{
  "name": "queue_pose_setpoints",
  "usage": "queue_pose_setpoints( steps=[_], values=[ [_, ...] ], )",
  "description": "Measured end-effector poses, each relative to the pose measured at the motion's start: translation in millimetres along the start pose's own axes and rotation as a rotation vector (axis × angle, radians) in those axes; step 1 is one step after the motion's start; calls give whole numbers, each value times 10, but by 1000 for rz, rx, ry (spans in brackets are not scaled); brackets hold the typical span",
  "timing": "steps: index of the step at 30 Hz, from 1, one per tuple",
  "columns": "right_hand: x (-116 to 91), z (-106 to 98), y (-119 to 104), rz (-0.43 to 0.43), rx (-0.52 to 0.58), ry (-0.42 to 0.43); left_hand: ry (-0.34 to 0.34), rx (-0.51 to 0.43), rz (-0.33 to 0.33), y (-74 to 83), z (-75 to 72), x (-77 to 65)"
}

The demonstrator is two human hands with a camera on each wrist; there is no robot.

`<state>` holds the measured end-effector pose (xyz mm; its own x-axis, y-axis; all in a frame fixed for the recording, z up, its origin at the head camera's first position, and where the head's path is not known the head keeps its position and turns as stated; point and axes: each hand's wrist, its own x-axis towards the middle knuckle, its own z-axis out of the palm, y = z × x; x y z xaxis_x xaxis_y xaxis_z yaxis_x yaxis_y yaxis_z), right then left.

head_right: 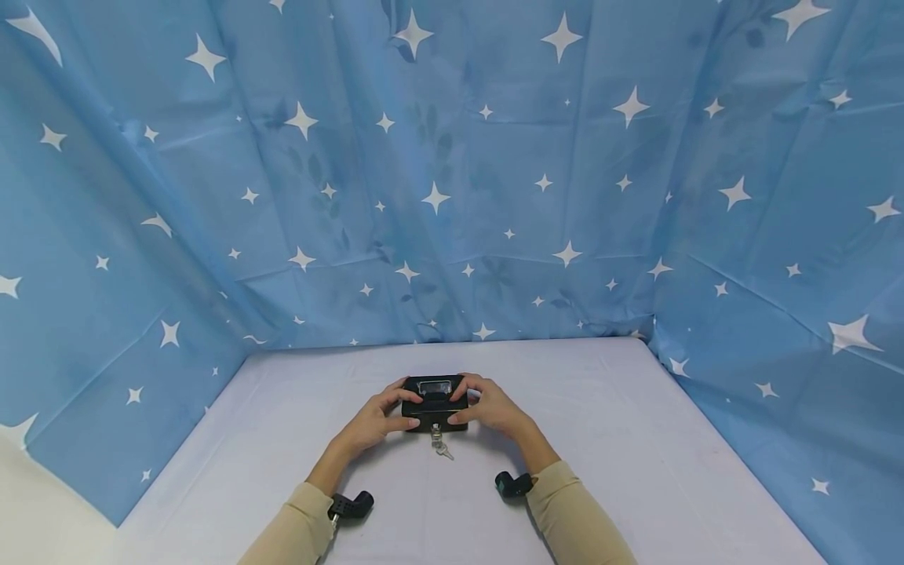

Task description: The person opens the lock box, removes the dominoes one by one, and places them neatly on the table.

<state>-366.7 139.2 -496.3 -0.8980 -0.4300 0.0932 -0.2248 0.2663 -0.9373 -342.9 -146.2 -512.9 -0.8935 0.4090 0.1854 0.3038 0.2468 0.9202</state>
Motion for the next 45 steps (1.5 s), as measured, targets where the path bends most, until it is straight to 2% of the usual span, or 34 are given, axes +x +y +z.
queue_pose_setpoints(
  steps=[13, 27, 45],
  values=[
    [12, -11, 27, -28, 18, 12, -2, 11, 6, -4, 3, 8],
    [9, -3, 7, 2, 4, 35, -3, -11, 8, -20, 0, -1],
    [22, -2, 14, 9, 25, 52, -4, -57, 42, -16, -9, 6]
  ],
)
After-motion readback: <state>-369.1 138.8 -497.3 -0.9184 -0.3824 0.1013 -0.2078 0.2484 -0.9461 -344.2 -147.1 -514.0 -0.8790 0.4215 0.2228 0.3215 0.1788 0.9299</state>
